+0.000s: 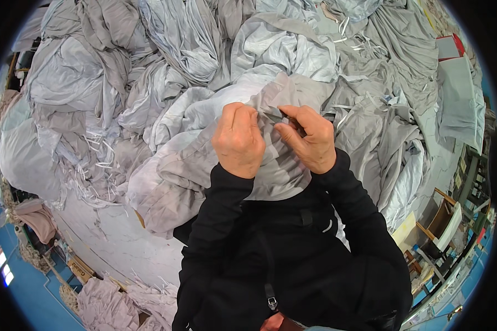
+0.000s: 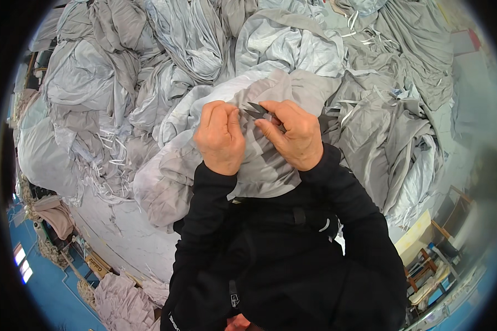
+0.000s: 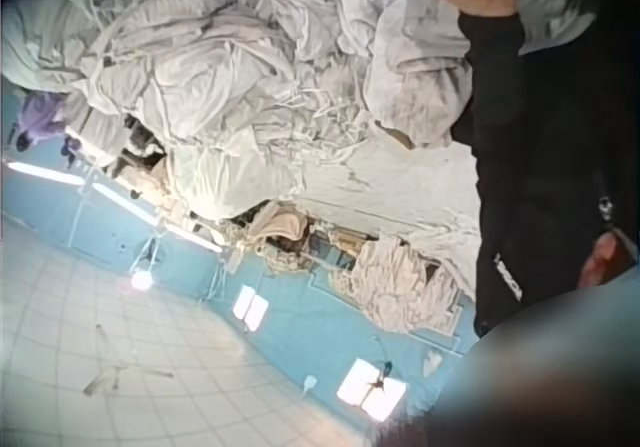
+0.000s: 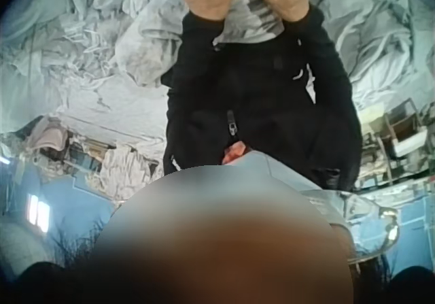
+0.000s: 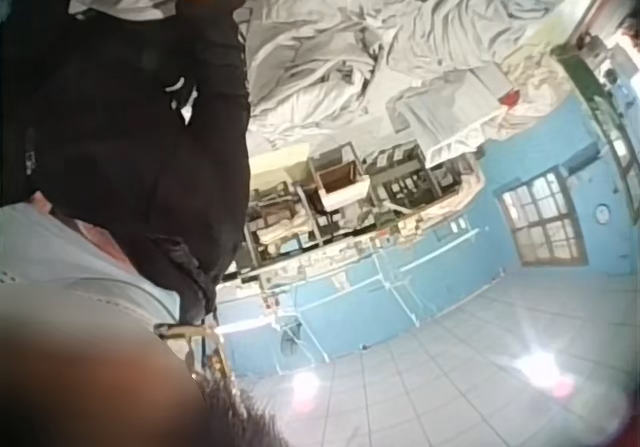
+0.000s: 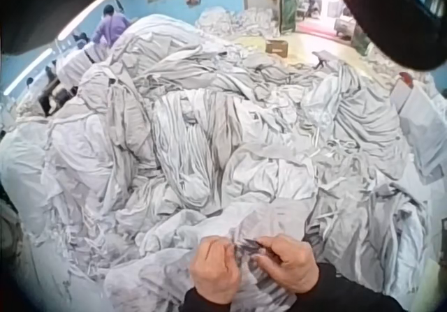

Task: Inspecting and clipping loose threads on a large white fabric piece using a nipper tool.

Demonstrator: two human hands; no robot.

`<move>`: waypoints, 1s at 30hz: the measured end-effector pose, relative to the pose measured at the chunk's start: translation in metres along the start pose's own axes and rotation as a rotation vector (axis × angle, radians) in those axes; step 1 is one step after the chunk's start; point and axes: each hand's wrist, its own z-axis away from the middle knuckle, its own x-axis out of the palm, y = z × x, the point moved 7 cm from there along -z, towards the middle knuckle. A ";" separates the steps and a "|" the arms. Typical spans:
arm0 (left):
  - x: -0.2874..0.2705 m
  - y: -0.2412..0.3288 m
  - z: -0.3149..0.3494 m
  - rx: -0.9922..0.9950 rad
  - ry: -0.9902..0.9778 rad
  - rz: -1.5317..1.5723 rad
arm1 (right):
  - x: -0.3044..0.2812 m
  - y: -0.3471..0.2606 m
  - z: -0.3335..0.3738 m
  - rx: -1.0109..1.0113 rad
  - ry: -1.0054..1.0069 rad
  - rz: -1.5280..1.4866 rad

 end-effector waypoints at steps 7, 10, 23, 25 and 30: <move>-0.001 -0.009 0.001 -0.037 0.016 0.098 | 0.003 -0.012 0.002 -0.191 0.020 0.153; 0.002 -0.013 0.004 -0.083 -0.008 0.120 | 0.005 -0.017 0.001 -0.233 0.034 0.190; 0.003 -0.017 0.007 -0.108 -0.017 0.141 | 0.010 -0.032 -0.003 -0.341 0.074 0.339; 0.002 -0.017 0.007 -0.109 -0.026 0.141 | 0.011 -0.033 -0.004 -0.346 0.077 0.333; 0.003 -0.015 0.006 -0.103 -0.020 0.144 | 0.011 -0.032 -0.004 -0.362 0.086 0.331</move>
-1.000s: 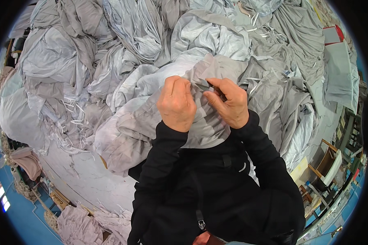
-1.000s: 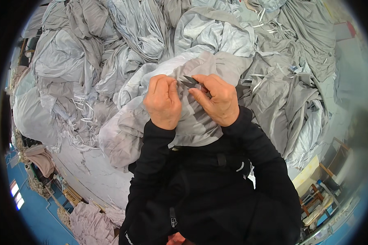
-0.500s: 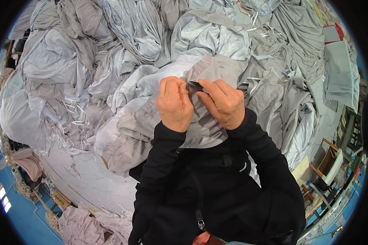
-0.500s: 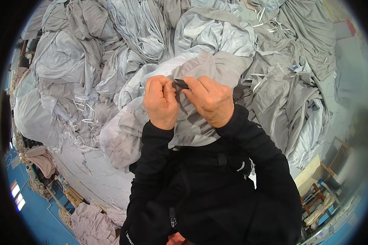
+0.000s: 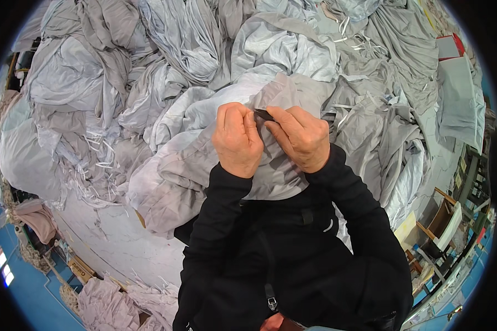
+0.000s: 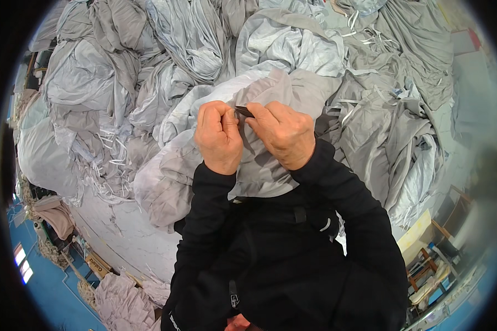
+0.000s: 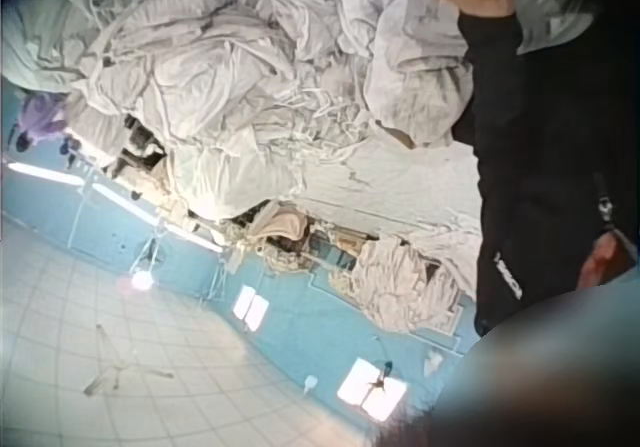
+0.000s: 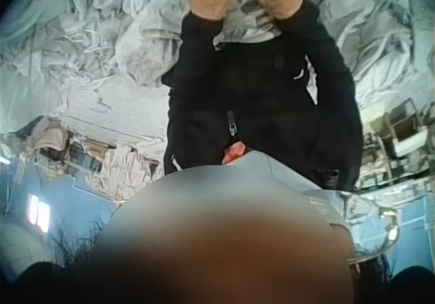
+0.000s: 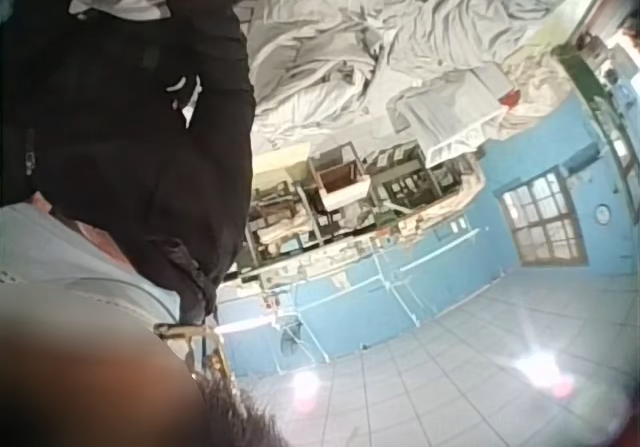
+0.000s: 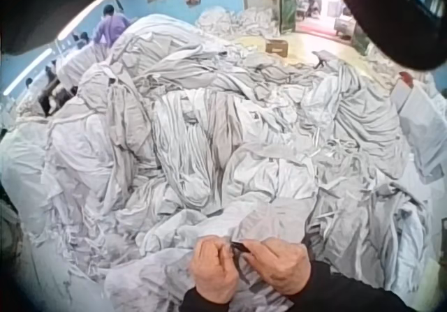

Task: Inspecting and clipping loose threads on a large white fabric piece using a nipper tool.

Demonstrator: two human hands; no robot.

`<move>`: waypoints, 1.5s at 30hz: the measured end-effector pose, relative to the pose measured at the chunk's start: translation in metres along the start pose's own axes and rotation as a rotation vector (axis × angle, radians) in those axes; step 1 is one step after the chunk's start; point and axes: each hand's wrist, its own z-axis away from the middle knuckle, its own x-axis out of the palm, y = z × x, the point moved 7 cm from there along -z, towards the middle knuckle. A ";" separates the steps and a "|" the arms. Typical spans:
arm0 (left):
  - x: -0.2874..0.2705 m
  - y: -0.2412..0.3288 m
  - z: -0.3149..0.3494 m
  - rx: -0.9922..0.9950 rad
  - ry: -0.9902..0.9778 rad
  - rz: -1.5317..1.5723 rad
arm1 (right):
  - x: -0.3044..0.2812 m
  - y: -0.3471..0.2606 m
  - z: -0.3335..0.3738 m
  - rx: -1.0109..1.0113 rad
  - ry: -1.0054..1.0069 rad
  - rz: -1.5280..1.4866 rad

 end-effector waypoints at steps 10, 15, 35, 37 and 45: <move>-0.002 -0.006 0.002 -0.062 0.016 0.085 | 0.001 0.004 0.001 0.035 0.005 -0.030; -0.010 -0.023 0.012 -0.269 0.092 0.410 | -0.003 0.008 0.003 0.073 0.004 -0.083; -0.011 -0.004 0.004 -0.087 -0.031 0.001 | 0.001 0.017 0.013 0.195 -0.064 -0.170; -0.012 0.002 0.003 0.054 0.026 -0.095 | 0.001 0.016 0.013 0.191 -0.064 -0.172; -0.014 -0.003 0.005 0.080 0.107 -0.117 | 0.001 0.013 0.014 0.191 -0.052 -0.200</move>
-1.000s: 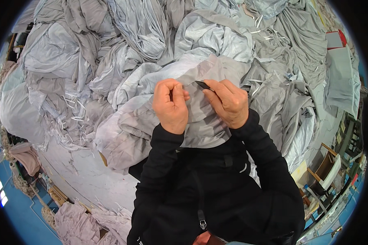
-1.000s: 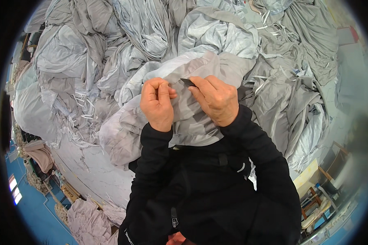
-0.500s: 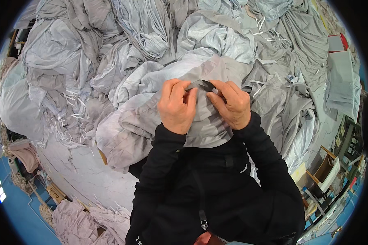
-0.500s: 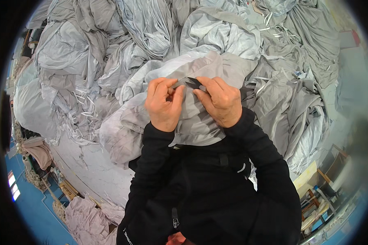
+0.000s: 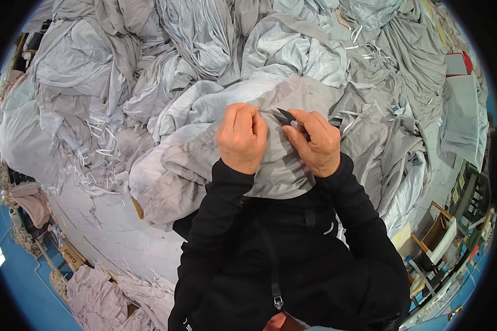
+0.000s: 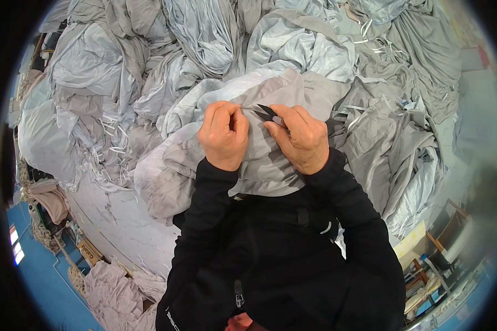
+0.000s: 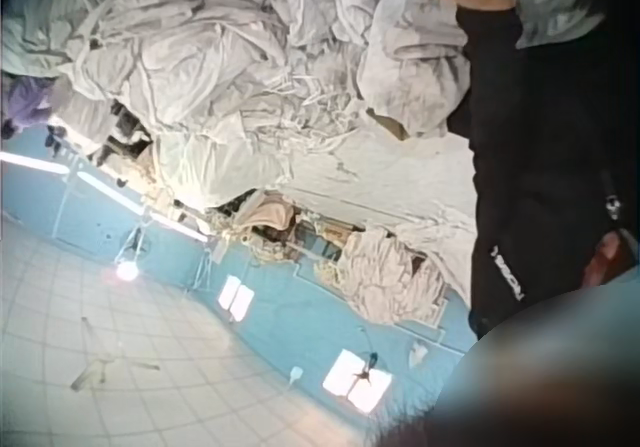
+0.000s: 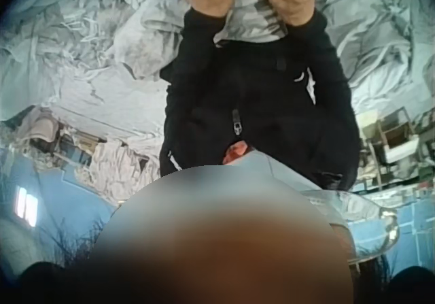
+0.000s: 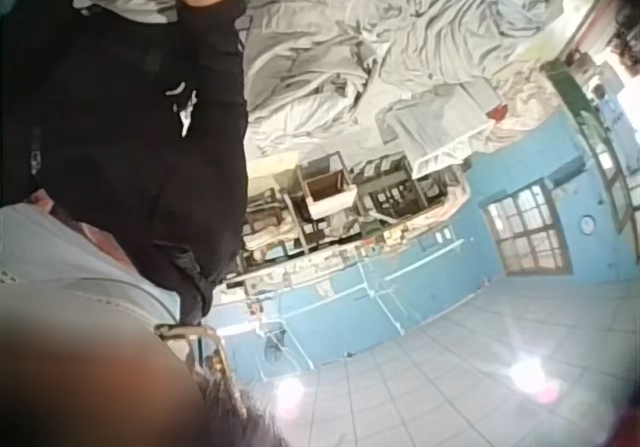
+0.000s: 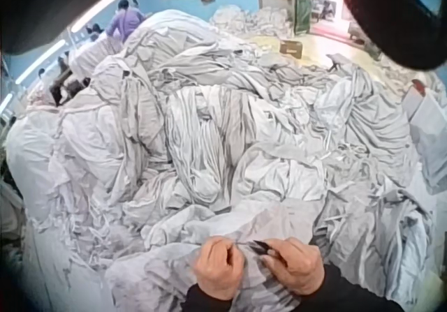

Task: Inspecting and clipping loose threads on a large white fabric piece using a nipper tool.

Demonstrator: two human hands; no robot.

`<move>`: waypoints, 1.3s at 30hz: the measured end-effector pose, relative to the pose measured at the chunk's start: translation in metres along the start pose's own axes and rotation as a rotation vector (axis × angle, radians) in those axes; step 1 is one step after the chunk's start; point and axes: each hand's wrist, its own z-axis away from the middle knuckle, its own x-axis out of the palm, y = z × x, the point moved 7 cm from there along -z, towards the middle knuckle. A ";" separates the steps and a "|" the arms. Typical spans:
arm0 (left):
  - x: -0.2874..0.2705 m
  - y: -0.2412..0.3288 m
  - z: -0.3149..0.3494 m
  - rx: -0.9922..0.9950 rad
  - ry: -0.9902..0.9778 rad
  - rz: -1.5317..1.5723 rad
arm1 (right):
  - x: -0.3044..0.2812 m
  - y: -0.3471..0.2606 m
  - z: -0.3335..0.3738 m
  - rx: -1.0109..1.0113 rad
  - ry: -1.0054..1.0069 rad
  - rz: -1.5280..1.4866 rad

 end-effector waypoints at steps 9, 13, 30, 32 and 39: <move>-0.003 -0.022 0.009 -0.156 -0.010 0.174 | 0.001 -0.001 0.000 0.009 -0.016 -0.014; -0.005 -0.022 0.015 -0.218 -0.023 0.274 | 0.000 0.000 0.002 0.001 -0.001 -0.016; 0.000 -0.034 0.027 -0.435 -0.134 0.566 | 0.027 0.030 0.021 0.345 -0.049 -0.342; 0.001 -0.045 0.038 -0.705 -0.084 0.917 | 0.031 0.034 0.021 0.355 -0.059 -0.425; -0.005 -0.028 0.026 -0.439 -0.156 0.333 | 0.036 0.042 0.024 0.425 -0.077 -0.502</move>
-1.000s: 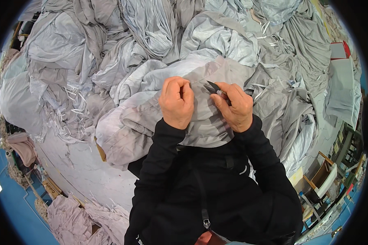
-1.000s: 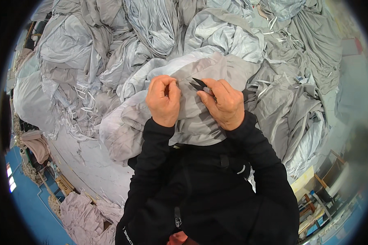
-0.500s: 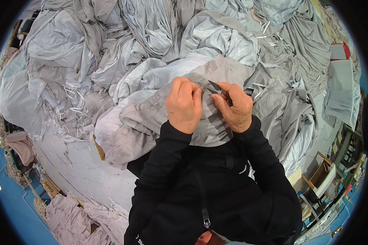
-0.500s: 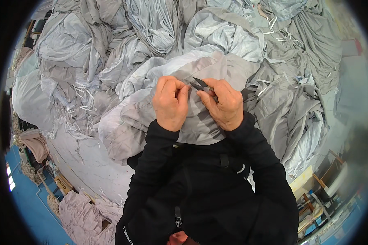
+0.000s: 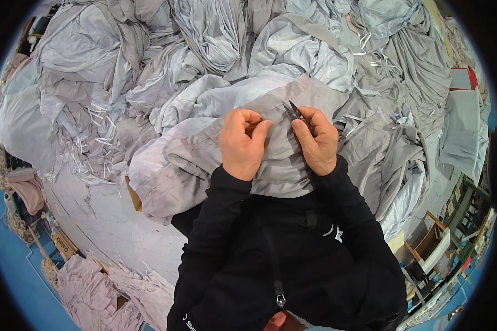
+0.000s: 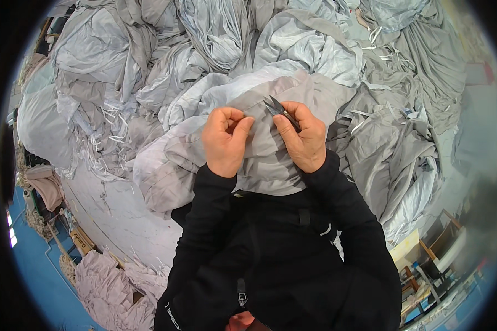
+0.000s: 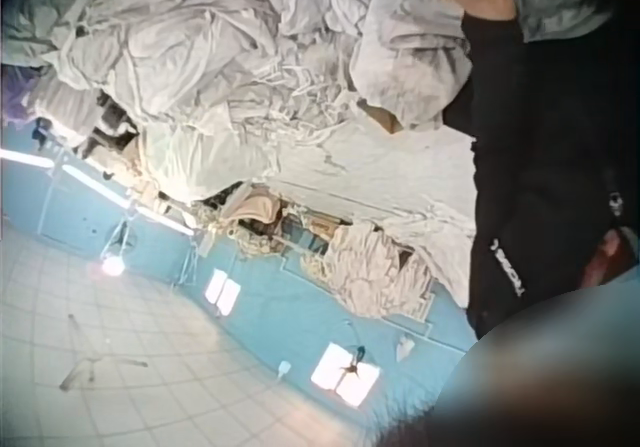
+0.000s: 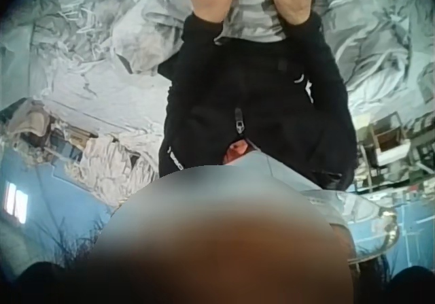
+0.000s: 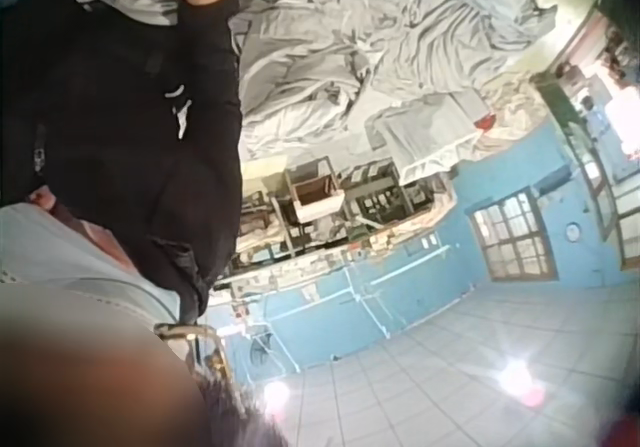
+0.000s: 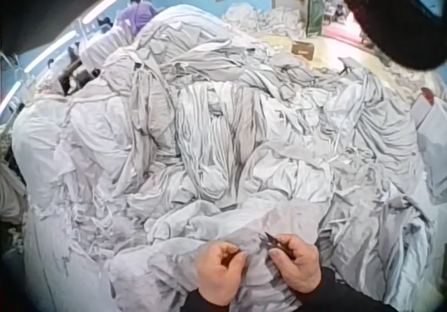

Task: Inspecting and clipping loose threads on a large white fabric piece using a nipper tool.

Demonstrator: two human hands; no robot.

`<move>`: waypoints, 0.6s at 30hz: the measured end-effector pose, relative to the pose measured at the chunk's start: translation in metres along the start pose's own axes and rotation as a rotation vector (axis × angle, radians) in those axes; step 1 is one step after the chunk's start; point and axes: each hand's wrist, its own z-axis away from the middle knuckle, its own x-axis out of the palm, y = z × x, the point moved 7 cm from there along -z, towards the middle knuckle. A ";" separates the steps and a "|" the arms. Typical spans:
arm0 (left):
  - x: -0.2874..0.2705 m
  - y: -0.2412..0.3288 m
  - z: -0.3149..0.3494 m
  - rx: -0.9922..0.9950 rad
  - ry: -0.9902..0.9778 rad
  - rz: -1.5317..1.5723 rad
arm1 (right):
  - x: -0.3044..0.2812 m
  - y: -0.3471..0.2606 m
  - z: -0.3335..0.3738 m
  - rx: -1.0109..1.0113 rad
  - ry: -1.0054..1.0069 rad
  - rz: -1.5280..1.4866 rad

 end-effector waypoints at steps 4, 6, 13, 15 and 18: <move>0.003 0.009 -0.008 0.059 0.009 -0.109 | 0.002 -0.002 -0.001 0.001 -0.015 0.000; -0.001 0.009 -0.009 0.150 0.026 -0.231 | 0.004 -0.002 -0.001 0.003 -0.026 0.003; -0.096 -0.028 0.035 -0.220 0.121 0.268 | -0.003 -0.001 -0.004 0.008 -0.011 -0.089; -0.175 -0.026 0.060 -0.035 0.299 0.250 | -0.006 -0.005 -0.007 0.013 -0.018 -0.127; -0.295 -0.017 0.111 0.030 0.725 -0.951 | -0.016 0.000 -0.019 0.034 -0.016 -0.045</move>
